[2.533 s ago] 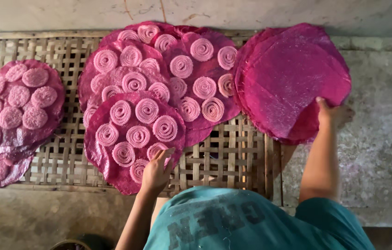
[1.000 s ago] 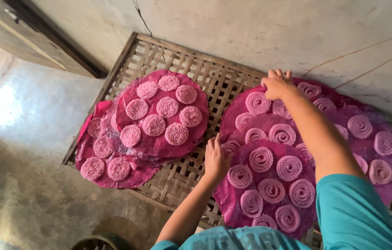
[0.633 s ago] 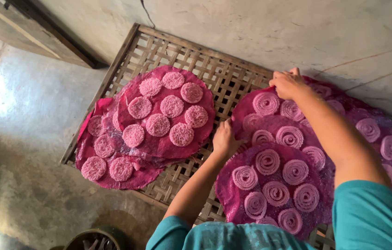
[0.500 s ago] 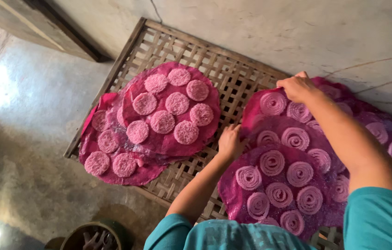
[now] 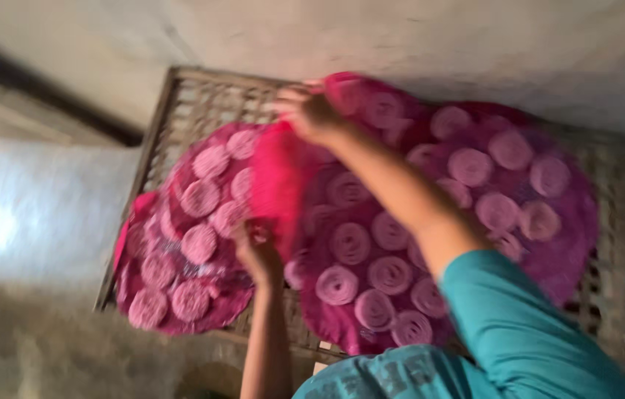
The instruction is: The person uses a wooden tool to shape pink paste into rose-like rolls on a circular mat, then cleans the tool in a basin of water. The person arranges the finished rolls on a woven rack.
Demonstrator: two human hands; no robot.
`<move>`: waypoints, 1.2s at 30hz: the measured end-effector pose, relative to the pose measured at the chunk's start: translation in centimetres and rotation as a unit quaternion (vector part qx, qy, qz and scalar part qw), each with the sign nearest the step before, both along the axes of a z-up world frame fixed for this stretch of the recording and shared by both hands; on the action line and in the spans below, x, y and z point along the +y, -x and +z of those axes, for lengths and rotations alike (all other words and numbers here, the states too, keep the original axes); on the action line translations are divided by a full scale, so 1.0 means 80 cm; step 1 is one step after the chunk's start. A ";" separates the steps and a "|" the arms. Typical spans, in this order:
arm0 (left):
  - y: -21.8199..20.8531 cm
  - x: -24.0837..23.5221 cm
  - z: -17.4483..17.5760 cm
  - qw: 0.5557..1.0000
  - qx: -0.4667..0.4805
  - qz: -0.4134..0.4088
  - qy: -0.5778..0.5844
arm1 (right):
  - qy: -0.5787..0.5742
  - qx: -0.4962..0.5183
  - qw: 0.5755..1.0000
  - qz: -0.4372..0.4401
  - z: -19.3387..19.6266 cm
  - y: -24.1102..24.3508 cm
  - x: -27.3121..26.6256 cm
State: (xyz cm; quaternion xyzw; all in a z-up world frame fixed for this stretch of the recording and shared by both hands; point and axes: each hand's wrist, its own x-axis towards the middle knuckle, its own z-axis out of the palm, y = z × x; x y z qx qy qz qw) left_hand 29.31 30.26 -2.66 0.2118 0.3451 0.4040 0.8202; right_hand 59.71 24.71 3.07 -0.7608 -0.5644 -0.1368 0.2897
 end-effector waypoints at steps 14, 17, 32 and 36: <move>-0.015 -0.215 0.081 0.610 0.278 -0.317 -0.671 | -0.044 0.087 0.877 -0.471 -0.055 0.050 -0.602; -0.061 -0.293 0.095 0.581 0.259 -0.349 -0.688 | -0.018 0.090 0.901 -0.425 -0.082 0.063 -0.657; -0.351 -0.509 -0.035 0.555 0.343 -0.365 -0.663 | -0.511 0.617 0.505 -0.321 0.003 -0.020 -0.868; -0.386 -0.515 -0.053 0.542 0.438 -0.361 -0.620 | -0.389 0.559 0.606 -0.412 0.047 -0.042 -0.909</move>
